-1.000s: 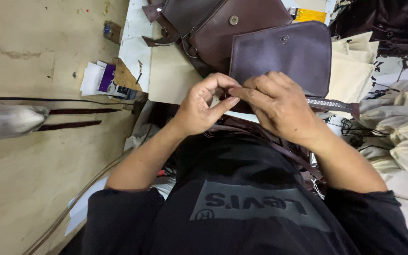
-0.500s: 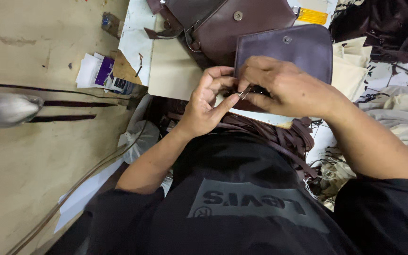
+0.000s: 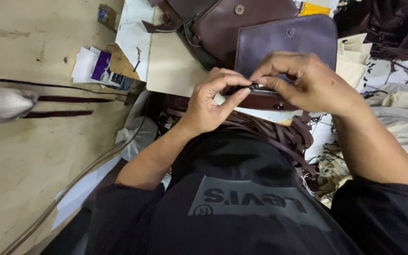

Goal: The person assembles a leather bag by inserting a patterned lining, attaching a long strap to the metal rings, and then placing the finished bag into a white dust cover.

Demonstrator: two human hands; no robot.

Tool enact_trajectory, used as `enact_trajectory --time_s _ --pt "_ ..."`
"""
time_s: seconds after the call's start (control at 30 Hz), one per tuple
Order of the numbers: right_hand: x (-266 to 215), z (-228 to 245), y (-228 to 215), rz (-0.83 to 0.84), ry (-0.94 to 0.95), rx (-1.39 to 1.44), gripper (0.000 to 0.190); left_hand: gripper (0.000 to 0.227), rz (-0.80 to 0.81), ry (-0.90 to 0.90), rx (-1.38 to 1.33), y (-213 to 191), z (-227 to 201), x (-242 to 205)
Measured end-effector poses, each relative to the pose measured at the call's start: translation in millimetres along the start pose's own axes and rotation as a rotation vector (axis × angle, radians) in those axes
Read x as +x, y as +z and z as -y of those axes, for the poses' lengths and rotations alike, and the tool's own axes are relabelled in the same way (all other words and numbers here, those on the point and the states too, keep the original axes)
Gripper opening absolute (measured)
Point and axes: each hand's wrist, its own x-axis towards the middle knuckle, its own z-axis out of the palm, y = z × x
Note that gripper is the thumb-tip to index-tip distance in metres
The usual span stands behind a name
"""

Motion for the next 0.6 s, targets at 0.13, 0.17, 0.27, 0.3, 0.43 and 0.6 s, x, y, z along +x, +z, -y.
enact_trajectory --time_s 0.13,0.17,0.27,0.3,0.43,0.6 --pt "-6.9 -5.6 1.6 0.088 -0.106 -0.131 0.027 0.01 0.046 -0.038 0.09 -3.1 -5.7 -3.5" --pt "-8.5 -10.9 4.8 0.088 -0.137 -0.184 0.027 0.008 0.044 -0.042 0.101 -3.1 -5.2 -4.5" --pt "-12.1 -15.9 13.1 0.065 -0.199 -0.279 0.023 0.007 0.035 -0.106 0.043 -0.5 -7.9 -9.7" --pt "-12.0 -15.7 15.2 0.039 -0.236 -0.328 0.019 0.007 0.029 -0.156 -0.023 0.1 -9.4 -10.9" --pt "-13.6 -11.2 15.3 0.023 -0.264 -0.416 0.011 0.015 0.06 -0.277 -0.045 0.0 -14.8 -13.4" --pt "-21.1 -21.3 25.8 0.006 -0.271 -0.527 0.011 0.007 -0.04 -0.308 0.013 10.1 -16.3 -14.9"
